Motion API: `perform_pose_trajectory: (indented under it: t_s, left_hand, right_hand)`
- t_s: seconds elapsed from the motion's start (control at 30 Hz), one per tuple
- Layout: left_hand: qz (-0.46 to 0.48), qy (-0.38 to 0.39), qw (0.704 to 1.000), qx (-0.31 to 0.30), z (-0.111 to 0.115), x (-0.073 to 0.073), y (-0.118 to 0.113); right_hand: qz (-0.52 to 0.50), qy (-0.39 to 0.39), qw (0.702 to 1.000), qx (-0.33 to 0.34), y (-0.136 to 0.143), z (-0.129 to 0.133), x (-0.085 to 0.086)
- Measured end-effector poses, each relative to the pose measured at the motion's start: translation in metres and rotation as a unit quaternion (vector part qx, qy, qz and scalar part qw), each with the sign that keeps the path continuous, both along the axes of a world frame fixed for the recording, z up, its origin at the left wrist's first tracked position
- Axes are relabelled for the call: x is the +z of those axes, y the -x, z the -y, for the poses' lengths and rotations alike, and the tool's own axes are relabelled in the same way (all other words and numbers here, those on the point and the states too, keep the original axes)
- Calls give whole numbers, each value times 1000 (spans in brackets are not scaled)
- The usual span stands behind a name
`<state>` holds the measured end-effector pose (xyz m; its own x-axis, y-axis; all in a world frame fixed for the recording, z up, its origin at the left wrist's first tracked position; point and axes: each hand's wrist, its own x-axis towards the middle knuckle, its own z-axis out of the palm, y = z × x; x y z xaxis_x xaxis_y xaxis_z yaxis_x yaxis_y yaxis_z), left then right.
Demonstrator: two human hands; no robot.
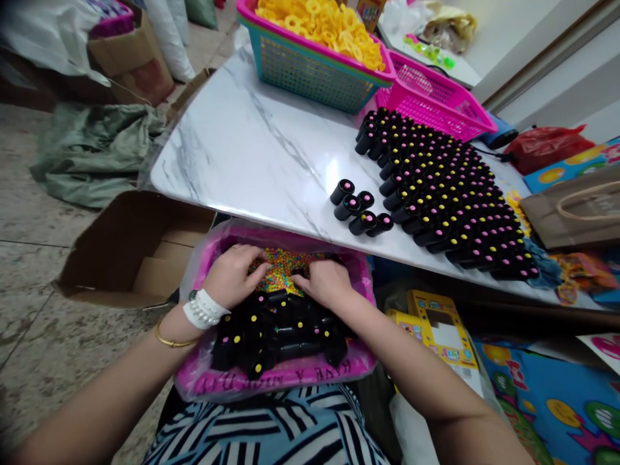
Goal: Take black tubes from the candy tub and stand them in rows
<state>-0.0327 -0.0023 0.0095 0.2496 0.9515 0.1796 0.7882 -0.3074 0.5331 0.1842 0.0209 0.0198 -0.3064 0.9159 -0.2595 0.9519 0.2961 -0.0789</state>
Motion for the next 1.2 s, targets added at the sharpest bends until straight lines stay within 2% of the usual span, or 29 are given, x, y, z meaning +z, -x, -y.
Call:
perform_pose_trajectory:
  t_s: [0.07,0.13,0.3,0.37,0.47,0.53,0.67,0.77,0.93,1.0,1.07,1.2]
  left_hand:
    - [-70,5,998,2,-1,-1,-1]
    - [-115,-2,993,10,-1,-1,-2]
    - [-166,-51,981,82,3,7,-1]
    - [-175,-62,978,100,4,9,1]
    - [-146,-61,984,84,6,8,3]
    - [-94,-65,991,66,6,5,5]
    - [30,-98,994,32,7,7,3]
    - [85,-120,989,8,11,26,-3]
    - [105,-128,986,-22,6,80,-15]
    - [110,-124,986,-30,-9,98,-20]
    - [110,-100,988,-48,-30,109,-26]
    - [76,0,994,-76,-77,112,-41]
  right_hand:
    - [32,26,998,39,9,2,0]
    - [41,16,997,68,17,3,0]
    - [19,-6,995,98,35,-1,-4]
    - [-44,-2,994,103,35,-3,-7]
    - [-181,-20,980,82,24,0,-8]
    - [-279,-22,959,43,11,7,-7]
    - [-444,28,895,-46,-9,26,0]
    - [-482,9,874,-67,-15,38,14]
    - [-468,-143,865,-111,-24,44,58]
    - [-467,-181,855,-134,-30,42,73]
    - [-448,-217,854,-152,-38,39,83]
    - [-390,-278,858,-184,-54,31,90]
